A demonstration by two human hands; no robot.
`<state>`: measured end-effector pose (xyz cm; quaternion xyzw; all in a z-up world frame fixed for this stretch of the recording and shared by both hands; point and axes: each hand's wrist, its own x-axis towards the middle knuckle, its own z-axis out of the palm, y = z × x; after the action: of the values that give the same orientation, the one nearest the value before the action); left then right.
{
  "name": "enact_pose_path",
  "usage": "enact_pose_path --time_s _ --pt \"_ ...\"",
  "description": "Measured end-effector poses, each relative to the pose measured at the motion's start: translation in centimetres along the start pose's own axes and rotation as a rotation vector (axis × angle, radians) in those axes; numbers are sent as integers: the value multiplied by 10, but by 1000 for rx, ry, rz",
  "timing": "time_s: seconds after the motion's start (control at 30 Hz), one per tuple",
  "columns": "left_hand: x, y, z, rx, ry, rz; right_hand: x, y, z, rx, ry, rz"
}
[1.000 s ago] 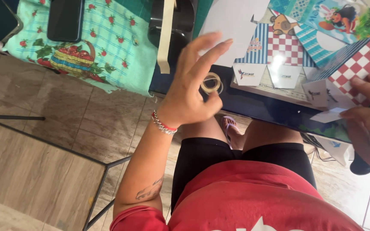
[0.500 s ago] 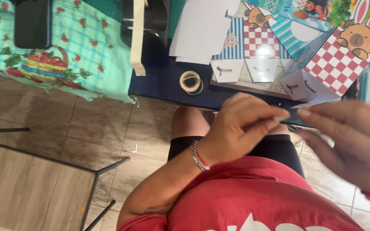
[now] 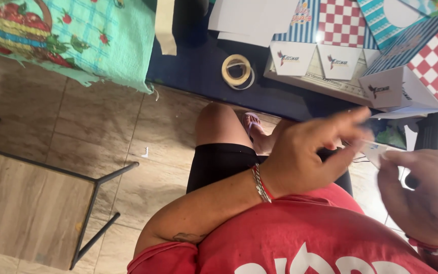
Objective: Assembling small printed paper favor boxes by folding and applying tape
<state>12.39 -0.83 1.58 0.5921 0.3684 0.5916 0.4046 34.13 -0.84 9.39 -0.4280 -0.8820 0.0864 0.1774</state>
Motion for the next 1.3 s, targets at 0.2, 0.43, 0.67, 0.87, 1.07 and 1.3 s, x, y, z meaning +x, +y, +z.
enact_pose_path --time_s 0.2,0.43,0.67,0.87,1.07,1.3 --pt "21 7 -5 -329 -74 -375 -107 191 39 257 20 444" --pt "19 -32 32 -797 -18 -644 -87 360 151 617 -132 427" --pt "26 -32 36 -821 42 -742 106 69 -38 -82 -251 -158" --pt "35 -12 37 -812 127 -729 101 99 -40 -123 -106 -491" --pt "40 22 41 -647 254 -542 62 83 -60 -72 75 -406" --pt "29 81 45 -648 314 -582 37 57 -68 -100 219 -310"
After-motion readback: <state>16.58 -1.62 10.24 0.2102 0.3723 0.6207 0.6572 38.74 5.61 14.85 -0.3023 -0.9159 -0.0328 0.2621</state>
